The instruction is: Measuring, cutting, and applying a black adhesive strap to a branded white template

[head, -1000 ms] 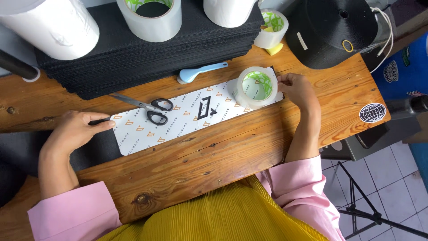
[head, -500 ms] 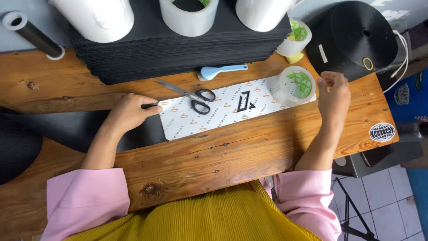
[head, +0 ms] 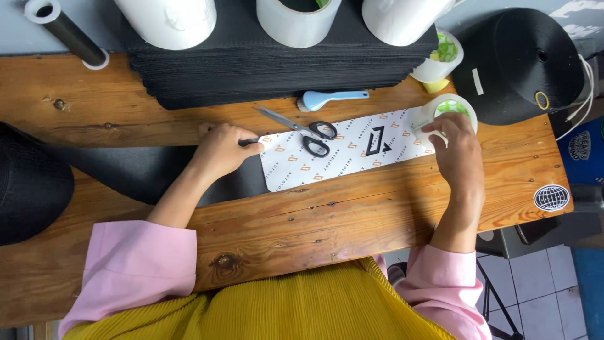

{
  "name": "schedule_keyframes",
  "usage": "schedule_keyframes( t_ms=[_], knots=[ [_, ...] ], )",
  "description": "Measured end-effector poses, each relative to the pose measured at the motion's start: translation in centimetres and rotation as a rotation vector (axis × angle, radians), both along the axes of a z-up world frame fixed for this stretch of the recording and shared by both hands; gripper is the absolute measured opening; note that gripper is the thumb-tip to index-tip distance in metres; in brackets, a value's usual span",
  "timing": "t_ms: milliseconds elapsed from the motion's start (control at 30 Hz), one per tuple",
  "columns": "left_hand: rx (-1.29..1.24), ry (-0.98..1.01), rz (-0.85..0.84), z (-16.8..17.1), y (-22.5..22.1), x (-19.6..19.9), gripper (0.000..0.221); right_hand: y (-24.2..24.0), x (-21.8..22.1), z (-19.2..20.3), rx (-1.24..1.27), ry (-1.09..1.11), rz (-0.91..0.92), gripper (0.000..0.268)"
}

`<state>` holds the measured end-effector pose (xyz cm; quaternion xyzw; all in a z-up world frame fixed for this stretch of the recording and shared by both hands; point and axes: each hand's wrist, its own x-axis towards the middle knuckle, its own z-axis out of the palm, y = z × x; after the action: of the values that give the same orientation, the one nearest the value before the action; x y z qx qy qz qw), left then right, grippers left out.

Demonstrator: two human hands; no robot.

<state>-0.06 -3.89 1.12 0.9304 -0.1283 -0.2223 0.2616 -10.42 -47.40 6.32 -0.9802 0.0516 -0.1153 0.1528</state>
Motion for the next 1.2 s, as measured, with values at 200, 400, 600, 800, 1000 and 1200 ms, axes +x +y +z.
schedule_keyframes(
  t_ms=[200,400,600,800,1000,1200],
  knots=[
    [-0.047,0.037,0.006,-0.3,-0.3,0.2,0.037,-1.0,0.1,-1.0,-0.048,-0.042,0.032,0.022],
    [-0.066,0.015,-0.008,0.1,-0.3,-0.1,0.039,6.3,2.4,0.4,-0.011,-0.086,0.272,0.023],
    [-0.081,-0.004,-0.016,-0.5,0.0,0.0,0.036,14.6,4.4,-1.5,-0.246,0.018,0.396,0.025],
    [-0.080,0.003,-0.033,-0.7,0.1,0.4,0.036,16.2,5.0,-4.2,-0.307,0.074,0.354,0.034],
    [-0.060,-0.006,-0.027,-0.6,-0.2,0.2,0.037,17.2,4.0,-1.7,-0.320,0.194,0.248,0.026],
    [-0.064,0.006,-0.030,-0.3,-0.2,0.3,0.032,14.2,3.1,-1.1,0.473,0.567,0.200,0.030]
  ],
)
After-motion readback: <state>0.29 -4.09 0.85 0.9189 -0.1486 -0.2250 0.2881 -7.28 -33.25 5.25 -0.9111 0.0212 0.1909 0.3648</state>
